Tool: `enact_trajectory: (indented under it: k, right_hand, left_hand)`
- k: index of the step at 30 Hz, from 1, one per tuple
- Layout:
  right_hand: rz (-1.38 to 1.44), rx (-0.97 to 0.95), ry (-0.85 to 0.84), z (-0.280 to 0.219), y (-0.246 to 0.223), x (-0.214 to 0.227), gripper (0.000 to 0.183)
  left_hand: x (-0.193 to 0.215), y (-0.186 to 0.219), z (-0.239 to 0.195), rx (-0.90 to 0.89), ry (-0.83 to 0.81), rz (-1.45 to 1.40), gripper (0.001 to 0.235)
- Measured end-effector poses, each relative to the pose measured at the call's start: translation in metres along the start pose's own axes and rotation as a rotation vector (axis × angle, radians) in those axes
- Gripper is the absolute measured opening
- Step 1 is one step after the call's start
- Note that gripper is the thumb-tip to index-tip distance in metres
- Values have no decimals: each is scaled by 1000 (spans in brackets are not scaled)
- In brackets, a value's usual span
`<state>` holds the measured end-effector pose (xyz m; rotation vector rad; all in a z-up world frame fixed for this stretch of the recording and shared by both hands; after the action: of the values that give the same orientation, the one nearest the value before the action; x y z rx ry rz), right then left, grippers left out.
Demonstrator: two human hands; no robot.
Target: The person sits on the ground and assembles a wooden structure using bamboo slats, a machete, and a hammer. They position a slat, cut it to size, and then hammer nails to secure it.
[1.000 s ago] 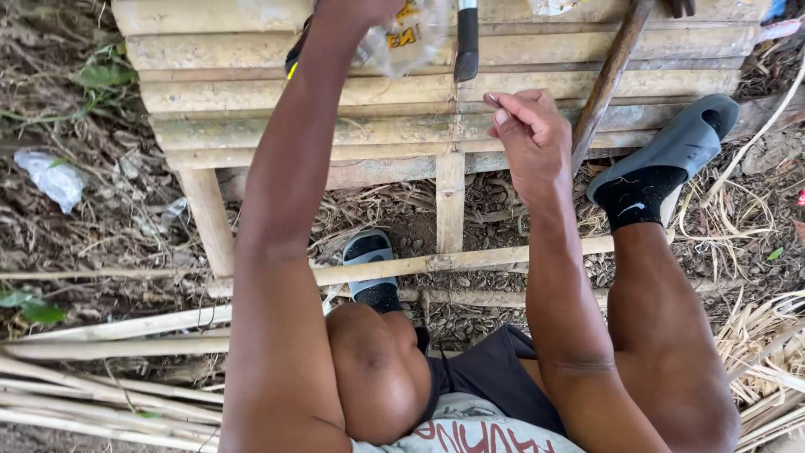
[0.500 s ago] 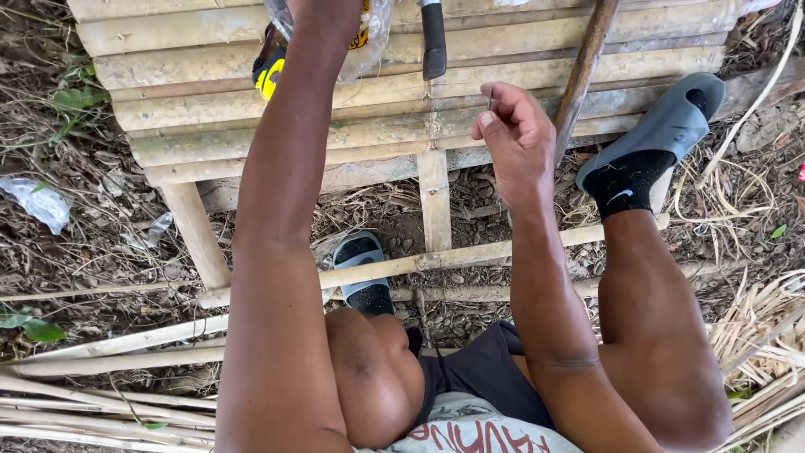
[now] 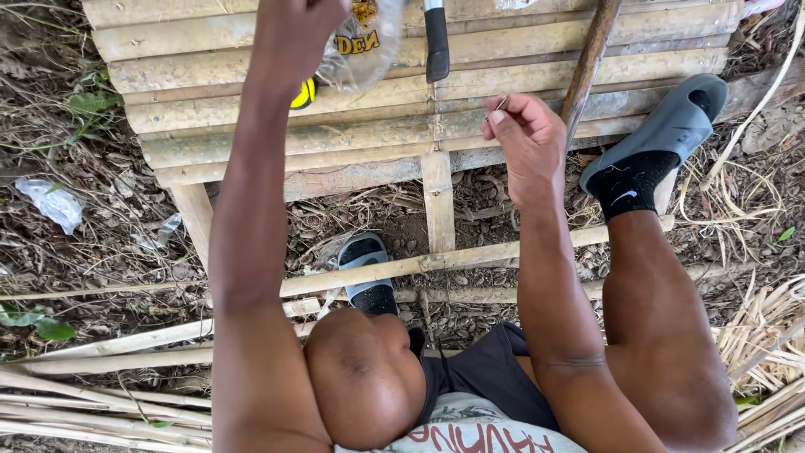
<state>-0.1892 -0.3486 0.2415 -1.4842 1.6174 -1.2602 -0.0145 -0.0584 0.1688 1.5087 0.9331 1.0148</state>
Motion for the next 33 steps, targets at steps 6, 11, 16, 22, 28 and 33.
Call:
enact_trajectory:
  k: [6, 11, 16, 22, 28, 33]
  right_hand:
    - [74, -20, -237, -13, -24, -41, 20]
    - [-97, -113, -271, -8, -33, -41, 25]
    - [-192, -155, -280, 0, -30, -42, 21]
    - [-139, -131, -310, 4, -26, -40, 19]
    - [-140, -129, -340, 4, -25, -38, 18]
    - [-130, -117, -357, 4, -26, -38, 18]
  left_hand:
    - [-50, 68, -81, 363, -280, -377, 20]
    - [-74, 56, -75, 385, -421, -462, 21]
    - [-88, 47, -76, 470, -456, -455, 20]
    - [-87, 49, -74, 443, -498, -461, 17]
    - [-92, 47, -74, 448, -538, -462, 16]
    - [-93, 51, -74, 457, -531, -444, 15]
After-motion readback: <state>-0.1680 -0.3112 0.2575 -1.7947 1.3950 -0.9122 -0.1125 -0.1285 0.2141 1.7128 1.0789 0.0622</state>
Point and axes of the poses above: each hand's wrist, its own z-axis towards the middle knuckle, its own x-axis out of the back of the hand, y = z × x, the point moved 4 cm from there along z, towards the middle knuckle, and after that the axes turned 14 degrees about -z, right-handed, at the moved point
